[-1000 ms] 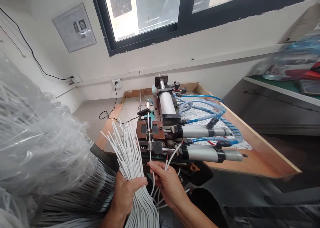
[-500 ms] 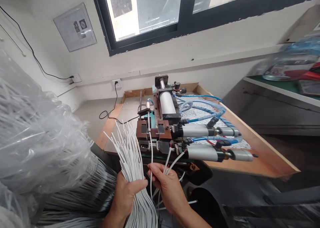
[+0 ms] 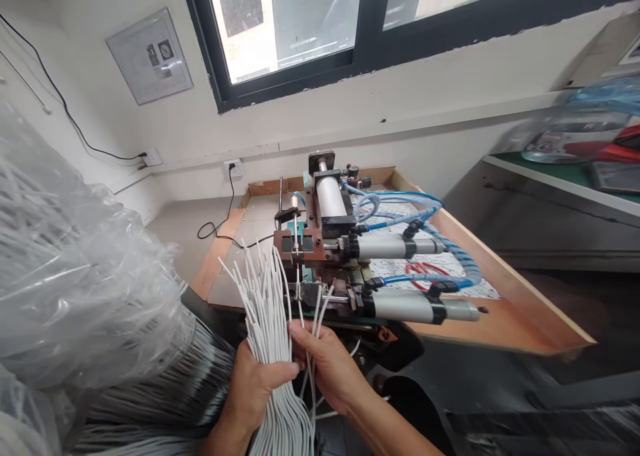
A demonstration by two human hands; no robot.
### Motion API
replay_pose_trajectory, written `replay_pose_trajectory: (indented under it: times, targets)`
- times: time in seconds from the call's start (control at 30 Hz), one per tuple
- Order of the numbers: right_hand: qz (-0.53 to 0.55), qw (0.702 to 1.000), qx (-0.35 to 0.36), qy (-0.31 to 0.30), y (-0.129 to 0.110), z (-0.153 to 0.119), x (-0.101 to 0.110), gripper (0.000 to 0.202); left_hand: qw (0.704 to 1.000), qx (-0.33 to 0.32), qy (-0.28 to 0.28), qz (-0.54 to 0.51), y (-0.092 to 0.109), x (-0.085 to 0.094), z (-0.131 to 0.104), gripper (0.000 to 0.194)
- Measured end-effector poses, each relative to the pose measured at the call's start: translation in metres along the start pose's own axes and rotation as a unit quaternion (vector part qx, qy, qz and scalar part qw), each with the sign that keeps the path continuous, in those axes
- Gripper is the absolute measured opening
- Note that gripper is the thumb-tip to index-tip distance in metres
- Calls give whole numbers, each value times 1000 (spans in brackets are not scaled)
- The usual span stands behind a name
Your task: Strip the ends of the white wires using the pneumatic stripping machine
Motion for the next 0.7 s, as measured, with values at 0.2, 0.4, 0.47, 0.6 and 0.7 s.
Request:
replay_pose_trajectory:
  times: [0.2,0.4,0.47,0.6,0.7]
  targets:
    - [-40,996,66,44,4,-10,6,25,998,13,29,-59,0,3,-6,17]
    - [-76,994,48,65,12,-24,16,28,990,61,86,-88,-6,6,-8,11]
    - [-74,995,35,62,13,-26,17,29,988,60,113,-88,-7,5,-7,12]
    - [-66,996,18,50,10,-26,15,30,987,52,120,-88,-4,2,-7,11]
    - [-67,997,13,35,4,-23,12,29,987,51,122,-87,-3,1,-8,12]
Point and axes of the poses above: each hand's wrist, its own z-axis towards the middle knuckle, its own x-axis out of the back of the hand, y = z × x, the point moved 2 cm from there along z, towards the middle knuckle, and after that the axes turned 6 degrees about x, right-handed, at the moved point
